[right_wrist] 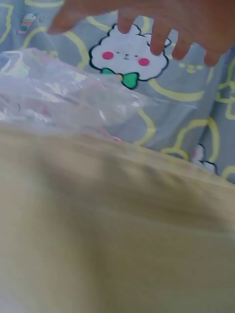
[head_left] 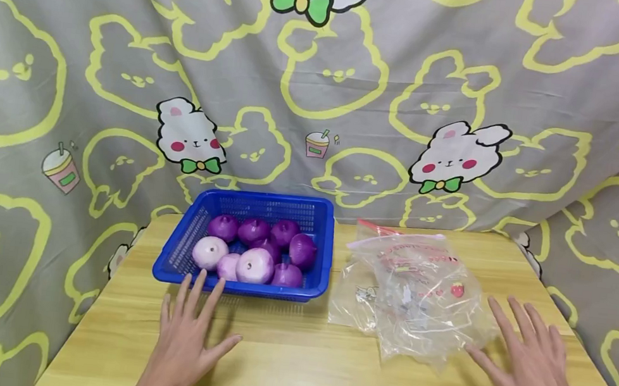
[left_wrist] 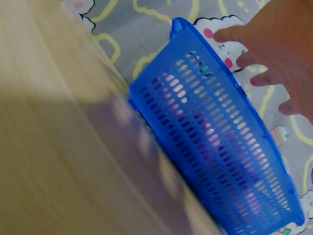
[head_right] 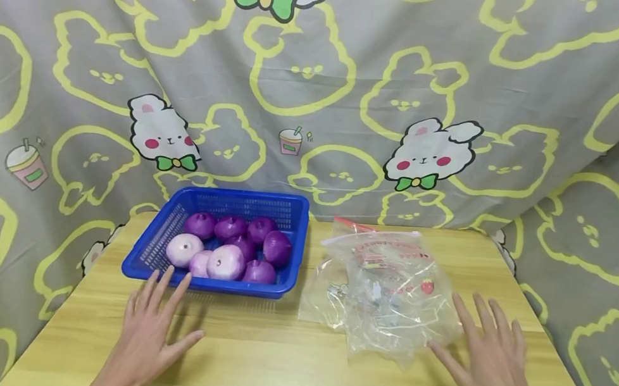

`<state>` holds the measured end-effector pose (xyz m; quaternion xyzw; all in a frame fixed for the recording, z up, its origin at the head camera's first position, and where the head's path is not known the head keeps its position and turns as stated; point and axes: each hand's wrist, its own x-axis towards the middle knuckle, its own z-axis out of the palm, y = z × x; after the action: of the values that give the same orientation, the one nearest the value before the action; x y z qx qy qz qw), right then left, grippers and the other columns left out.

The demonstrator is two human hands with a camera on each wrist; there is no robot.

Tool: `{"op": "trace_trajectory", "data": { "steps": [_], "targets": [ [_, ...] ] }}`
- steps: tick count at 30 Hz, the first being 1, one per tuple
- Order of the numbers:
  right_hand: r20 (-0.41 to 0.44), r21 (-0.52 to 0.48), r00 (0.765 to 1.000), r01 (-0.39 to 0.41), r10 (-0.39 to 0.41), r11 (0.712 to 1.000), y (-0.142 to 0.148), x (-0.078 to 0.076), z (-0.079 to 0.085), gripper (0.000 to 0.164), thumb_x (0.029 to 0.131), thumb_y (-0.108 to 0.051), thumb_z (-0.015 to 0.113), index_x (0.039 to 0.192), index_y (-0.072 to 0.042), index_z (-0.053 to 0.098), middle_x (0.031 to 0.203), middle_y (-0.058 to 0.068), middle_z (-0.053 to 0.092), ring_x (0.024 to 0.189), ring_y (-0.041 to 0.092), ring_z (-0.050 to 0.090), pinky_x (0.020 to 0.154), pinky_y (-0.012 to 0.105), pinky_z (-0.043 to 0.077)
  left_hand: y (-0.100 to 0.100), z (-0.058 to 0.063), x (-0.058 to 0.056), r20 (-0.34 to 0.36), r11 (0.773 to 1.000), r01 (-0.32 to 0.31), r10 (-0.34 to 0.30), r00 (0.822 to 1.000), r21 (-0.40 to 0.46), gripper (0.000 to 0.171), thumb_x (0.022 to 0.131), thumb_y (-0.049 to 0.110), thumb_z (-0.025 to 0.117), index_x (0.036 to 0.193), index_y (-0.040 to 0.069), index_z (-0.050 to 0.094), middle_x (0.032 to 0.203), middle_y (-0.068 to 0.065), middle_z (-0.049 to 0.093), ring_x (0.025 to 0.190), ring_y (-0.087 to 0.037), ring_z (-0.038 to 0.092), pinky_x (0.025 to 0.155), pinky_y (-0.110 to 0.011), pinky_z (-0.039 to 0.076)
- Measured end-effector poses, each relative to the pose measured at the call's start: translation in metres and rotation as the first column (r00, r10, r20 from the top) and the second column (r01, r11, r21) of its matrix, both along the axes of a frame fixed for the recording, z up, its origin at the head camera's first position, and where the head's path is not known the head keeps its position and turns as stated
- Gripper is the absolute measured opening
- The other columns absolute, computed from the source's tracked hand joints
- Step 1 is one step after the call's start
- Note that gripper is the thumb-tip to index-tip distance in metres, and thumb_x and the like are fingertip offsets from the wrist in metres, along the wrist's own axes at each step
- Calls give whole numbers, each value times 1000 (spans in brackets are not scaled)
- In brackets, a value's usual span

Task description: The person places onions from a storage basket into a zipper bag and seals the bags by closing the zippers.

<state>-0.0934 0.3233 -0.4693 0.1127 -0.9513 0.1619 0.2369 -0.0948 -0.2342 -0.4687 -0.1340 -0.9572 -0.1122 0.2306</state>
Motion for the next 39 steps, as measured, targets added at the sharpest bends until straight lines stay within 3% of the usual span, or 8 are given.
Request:
{"op": "trace_trajectory", "data": {
  "steps": [9, 14, 17, 20, 23, 27, 34, 39],
  "targets": [
    [-22, -38, 990, -138, 137, 990, -36, -22, 21, 55, 90, -28, 73, 133, 2, 56, 129, 28, 55, 118, 49, 48, 99, 67, 33, 14, 16, 3, -27, 992, 121, -119, 992, 48, 85, 88, 65, 61, 155, 19, 36, 159, -18, 29, 143, -41, 28, 108, -70, 23],
    [55, 7, 984, -171, 170, 985, -69, -36, 36, 42, 93, -30, 70, 122, 0, 63, 119, 21, 64, 111, 44, 58, 90, 62, 44, 25, 26, 0, -57, 984, 172, -169, 984, 54, 81, 89, 64, 60, 152, 17, 41, 159, -18, 28, 142, -41, 31, 107, -68, 28],
    [124, 20, 982, -145, 142, 989, -88, -46, 41, 33, 95, -37, 66, 103, -4, 68, 93, 10, 69, 82, 29, 66, 72, 50, 53, 32, 31, -1, -65, 978, 199, -195, 979, 58, 78, 91, 65, 57, 149, 15, 45, 159, -19, 28, 141, -42, 32, 106, -67, 30],
    [188, 43, 978, -102, 92, 994, -103, -55, 42, 39, 96, -47, 62, 78, -13, 61, 63, -2, 55, 52, 14, 49, 48, 35, 42, 39, 34, -3, -52, 974, 219, -216, 975, 65, 75, 91, 63, 58, 148, 14, 47, 156, -20, 32, 140, -41, 34, 106, -66, 33],
    [206, 67, 977, -78, 63, 995, -116, -59, 37, 49, 92, -57, 61, 65, -18, 48, 52, -5, 39, 45, 13, 37, 42, 30, 30, 44, 35, -2, -28, 972, 225, -224, 974, 68, 74, 91, 60, 61, 147, 13, 48, 153, -21, 36, 138, -41, 36, 106, -65, 35],
    [180, 76, 983, -60, 45, 995, -128, -63, 31, 53, 87, -60, 67, 63, -18, 43, 50, -5, 36, 44, 15, 37, 39, 31, 28, 50, 35, -2, -17, 969, 237, -237, 971, 64, 71, 92, 57, 61, 146, 12, 49, 149, -21, 42, 135, -42, 41, 106, -63, 37],
    [173, 99, 985, -40, 22, 994, -133, -66, 27, 40, 86, -40, 74, 72, -12, 49, 52, 0, 39, 45, 20, 42, 37, 34, 29, 65, 35, -2, -1, 957, 277, -278, 961, 86, 58, 91, 40, 70, 140, 11, 55, 143, -16, 49, 131, -35, 47, 106, -56, 41],
    [168, 71, 986, -29, 17, 997, -133, -66, 21, 45, 84, -44, 77, 73, -11, 48, 52, -1, 38, 44, 19, 40, 36, 33, 29, 83, 30, -5, -18, 925, 366, -367, 930, 101, 43, 90, 27, 72, 128, 10, 62, 137, -13, 54, 128, -27, 50, 105, -46, 45]
  ]
}}
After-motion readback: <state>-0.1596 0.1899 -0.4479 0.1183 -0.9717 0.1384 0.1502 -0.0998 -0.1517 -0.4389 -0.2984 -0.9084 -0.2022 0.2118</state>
